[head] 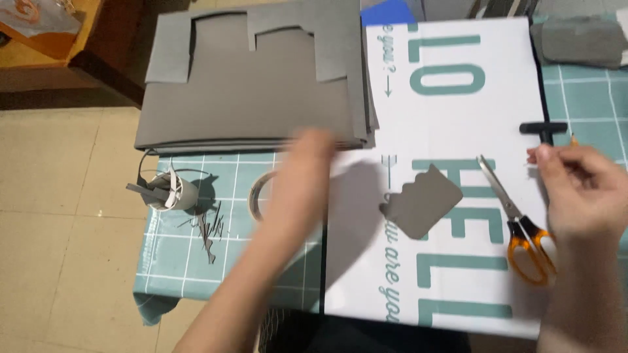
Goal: Cutting a small piece of grey material and hand-stitching it with a needle and thread
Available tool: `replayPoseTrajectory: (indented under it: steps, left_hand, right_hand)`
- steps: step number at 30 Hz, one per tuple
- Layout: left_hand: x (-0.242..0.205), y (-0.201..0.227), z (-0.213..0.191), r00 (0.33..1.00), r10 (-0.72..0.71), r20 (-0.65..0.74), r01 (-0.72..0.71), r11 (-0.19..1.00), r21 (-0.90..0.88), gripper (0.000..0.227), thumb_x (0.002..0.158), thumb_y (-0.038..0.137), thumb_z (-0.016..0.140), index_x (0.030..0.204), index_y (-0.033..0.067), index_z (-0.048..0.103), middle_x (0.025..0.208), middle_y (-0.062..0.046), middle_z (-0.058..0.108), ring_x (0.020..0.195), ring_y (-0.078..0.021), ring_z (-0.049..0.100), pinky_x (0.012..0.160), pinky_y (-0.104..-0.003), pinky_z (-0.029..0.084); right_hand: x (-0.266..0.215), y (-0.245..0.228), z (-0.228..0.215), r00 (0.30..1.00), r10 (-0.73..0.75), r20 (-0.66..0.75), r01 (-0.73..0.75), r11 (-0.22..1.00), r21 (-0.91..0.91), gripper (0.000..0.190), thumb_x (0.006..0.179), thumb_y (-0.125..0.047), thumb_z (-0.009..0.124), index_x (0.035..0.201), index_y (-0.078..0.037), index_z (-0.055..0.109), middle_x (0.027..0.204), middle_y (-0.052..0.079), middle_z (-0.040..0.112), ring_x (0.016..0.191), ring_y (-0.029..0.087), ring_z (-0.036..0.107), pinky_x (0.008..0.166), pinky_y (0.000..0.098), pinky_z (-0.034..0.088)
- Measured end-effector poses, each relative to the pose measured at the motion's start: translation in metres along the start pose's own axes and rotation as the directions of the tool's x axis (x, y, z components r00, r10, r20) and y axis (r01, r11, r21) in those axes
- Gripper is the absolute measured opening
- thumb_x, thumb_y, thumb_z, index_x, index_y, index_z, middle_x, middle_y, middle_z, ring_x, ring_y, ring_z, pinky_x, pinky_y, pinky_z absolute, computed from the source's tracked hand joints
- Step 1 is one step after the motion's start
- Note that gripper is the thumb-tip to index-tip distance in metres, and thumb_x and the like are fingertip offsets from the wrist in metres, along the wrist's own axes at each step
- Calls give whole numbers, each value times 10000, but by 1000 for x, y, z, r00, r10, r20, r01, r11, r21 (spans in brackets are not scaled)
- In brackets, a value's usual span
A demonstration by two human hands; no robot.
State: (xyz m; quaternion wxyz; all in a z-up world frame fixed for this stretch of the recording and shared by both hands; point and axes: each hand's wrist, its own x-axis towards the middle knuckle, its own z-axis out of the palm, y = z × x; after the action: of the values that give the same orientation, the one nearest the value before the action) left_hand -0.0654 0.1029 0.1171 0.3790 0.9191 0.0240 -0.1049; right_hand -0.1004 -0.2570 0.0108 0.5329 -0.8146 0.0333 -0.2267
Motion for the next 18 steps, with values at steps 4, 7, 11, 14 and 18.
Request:
replayPoseTrajectory:
  steps: [4,7,11,14,18]
  left_hand:
    - [-46,-105,-86,803,273,-530,-66,924,376,265,877,-111,611,1058,82,610,1019,-82,656,939,-286,609,853,-437,442]
    - [-59,-154,-110,761,206,-616,184,842,508,105,1092,143,706,1043,55,676,1018,-91,666,961,-294,612,719,-464,484]
    - [-65,-182,-106,804,163,-571,198,833,517,177,1091,136,625,1173,96,776,1089,-99,671,965,-306,624,715,-465,509]
    - [-84,-158,-102,722,254,-643,101,881,462,100,1052,67,742,1145,81,774,1061,-87,682,888,-259,591,708,-394,500]
    - [-111,-161,-70,626,300,-720,103,883,458,138,1085,59,806,990,96,712,938,-29,665,705,-145,561,631,-308,437]
  right_hand:
    - [-2,-17,3,997,-43,59,44,999,-14,134,1268,74,647,1144,116,618,1174,250,682,1121,271,690,1049,318,560]
    - [-4,-1,4,997,8,75,-7,1000,-18,121,1300,-22,647,1189,24,630,1213,161,690,1128,195,680,1015,267,533]
    - [-4,20,-4,983,-117,142,127,990,-60,80,1361,79,559,1310,136,536,1308,299,629,1230,363,675,1090,390,526]
    - [1,36,-4,981,-113,160,125,990,-66,116,1384,10,531,1323,108,529,1318,282,622,1247,346,658,1129,400,516]
    - [0,37,-8,980,-85,178,105,989,-102,132,1392,-17,520,1317,92,512,1331,261,623,1238,337,637,1136,422,508]
